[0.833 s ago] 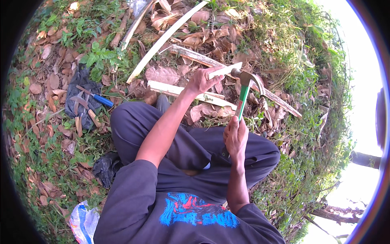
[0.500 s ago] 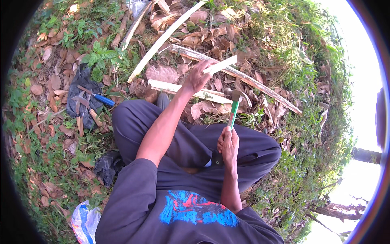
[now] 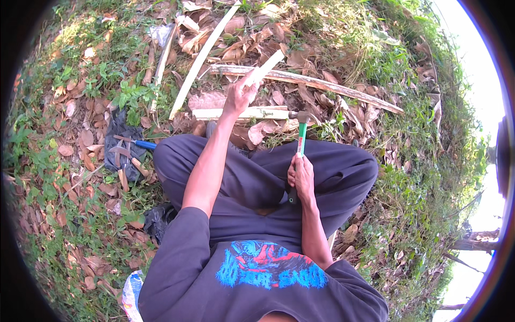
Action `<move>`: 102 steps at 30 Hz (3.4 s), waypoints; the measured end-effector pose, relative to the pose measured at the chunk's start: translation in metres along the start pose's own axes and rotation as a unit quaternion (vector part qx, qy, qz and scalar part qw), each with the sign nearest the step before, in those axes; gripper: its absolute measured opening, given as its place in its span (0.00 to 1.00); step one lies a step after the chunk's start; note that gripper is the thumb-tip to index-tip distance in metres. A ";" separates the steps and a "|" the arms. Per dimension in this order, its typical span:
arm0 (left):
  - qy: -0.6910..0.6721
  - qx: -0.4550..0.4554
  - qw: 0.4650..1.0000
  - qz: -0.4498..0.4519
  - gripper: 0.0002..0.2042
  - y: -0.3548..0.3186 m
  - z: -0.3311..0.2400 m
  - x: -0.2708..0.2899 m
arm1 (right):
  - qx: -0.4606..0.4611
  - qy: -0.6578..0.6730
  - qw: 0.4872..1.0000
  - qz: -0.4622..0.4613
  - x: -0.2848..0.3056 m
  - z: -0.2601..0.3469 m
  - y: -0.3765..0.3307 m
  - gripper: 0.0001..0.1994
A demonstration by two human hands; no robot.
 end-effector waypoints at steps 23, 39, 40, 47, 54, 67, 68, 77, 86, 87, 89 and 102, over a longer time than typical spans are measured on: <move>0.116 -0.009 0.992 0.052 0.25 0.006 0.012 0.004 | 0.014 -0.013 0.999 0.026 -0.021 0.033 0.003 0.15; 0.087 -0.125 0.988 0.003 0.22 -0.002 0.014 -0.006 | 0.090 -0.177 0.979 0.039 -0.064 0.084 0.031 0.15; 0.062 -0.112 0.992 0.013 0.22 -0.002 0.016 -0.006 | 0.109 -0.212 0.970 0.037 -0.063 0.086 0.036 0.16; 0.071 -0.128 0.989 -0.003 0.20 0.000 0.016 -0.008 | 0.379 -0.493 0.781 -0.056 -0.082 0.097 0.042 0.15; 0.051 -0.099 0.994 -0.003 0.24 0.000 0.026 -0.010 | 0.299 -0.452 0.837 -0.075 -0.090 0.123 0.034 0.17; 0.041 -0.092 0.995 0.010 0.32 0.006 0.018 -0.012 | 0.279 -0.552 0.783 -0.062 -0.079 0.123 0.042 0.20; 0.048 -0.125 0.991 -0.017 0.32 0.007 0.019 -0.009 | 0.264 -0.526 0.806 -0.066 -0.080 0.128 0.039 0.20; 0.075 -0.170 0.982 -0.034 0.31 0.014 0.013 -0.013 | 0.212 -0.531 0.818 -0.058 -0.086 0.148 0.028 0.17; 0.051 -0.100 0.994 -0.007 0.26 0.007 0.015 -0.013 | 0.232 -0.532 0.811 -0.074 -0.080 0.136 0.041 0.18; 0.057 -0.100 0.993 -0.002 0.25 0.002 0.020 -0.011 | 0.207 -0.512 0.829 -0.089 -0.086 0.149 0.028 0.18; 0.084 -0.047 0.995 0.026 0.28 -0.003 0.030 -0.014 | 0.251 -0.441 0.856 -0.096 -0.090 0.161 0.016 0.20; 0.014 -0.023 0.999 -0.030 0.24 -0.006 0.001 -0.012 | 0.413 -0.434 0.799 -0.056 -0.086 0.154 0.093 0.13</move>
Point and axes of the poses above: each hand's wrist, its own y-axis towards the middle knuckle, its own x-axis out of the back of the hand, z = x × y, the point moved 2 cm from there along y, towards the middle knuckle, and after that the axes turned 4 degrees about -x, right-handed, at the moved point
